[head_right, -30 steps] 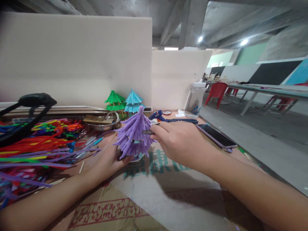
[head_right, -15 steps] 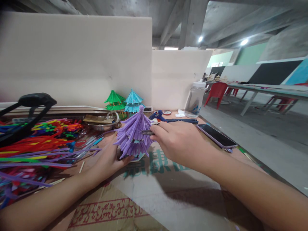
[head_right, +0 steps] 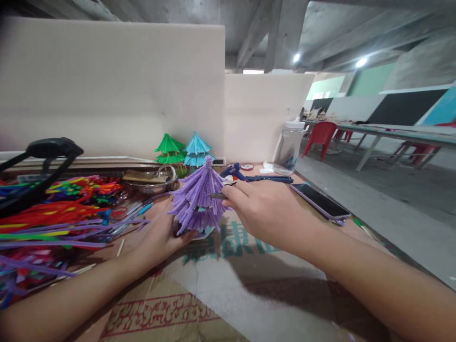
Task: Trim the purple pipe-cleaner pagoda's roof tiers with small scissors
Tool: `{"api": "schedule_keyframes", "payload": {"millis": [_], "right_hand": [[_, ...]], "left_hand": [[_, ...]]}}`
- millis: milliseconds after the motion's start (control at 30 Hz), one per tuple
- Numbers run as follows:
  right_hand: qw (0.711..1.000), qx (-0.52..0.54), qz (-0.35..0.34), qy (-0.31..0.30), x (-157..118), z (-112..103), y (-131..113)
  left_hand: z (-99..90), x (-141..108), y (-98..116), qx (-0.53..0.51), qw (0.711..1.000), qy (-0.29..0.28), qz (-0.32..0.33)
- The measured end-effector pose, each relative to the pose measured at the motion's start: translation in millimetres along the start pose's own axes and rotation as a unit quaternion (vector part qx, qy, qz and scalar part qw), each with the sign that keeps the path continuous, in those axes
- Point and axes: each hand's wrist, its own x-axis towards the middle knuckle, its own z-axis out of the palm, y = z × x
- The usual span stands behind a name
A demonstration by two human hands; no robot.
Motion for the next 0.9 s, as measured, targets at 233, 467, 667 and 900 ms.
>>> {"api": "schedule_keyframes", "payload": {"millis": [233,467,667,900], "right_hand": [[1.0,0.003,0.003,0.023,2.2,-2.7,0.0],[1.0,0.01,0.002,0.011,2.3,-1.3,-1.3],[1.0,0.004,-0.003,0.007,1.2,-0.8,-1.2],[1.0,0.005,-0.004,0.008,1.3,-0.4,-1.6]], "left_hand": [[0.6,-0.5,-0.2,0.004,1.0,0.003,0.0],[-0.9,0.1,1.9,0.007,1.0,0.005,0.004],[-1.0,-0.2,2.4,0.012,1.0,0.005,0.009],[-2.8,-0.3,4.9,0.014,1.0,0.003,0.01]]}}
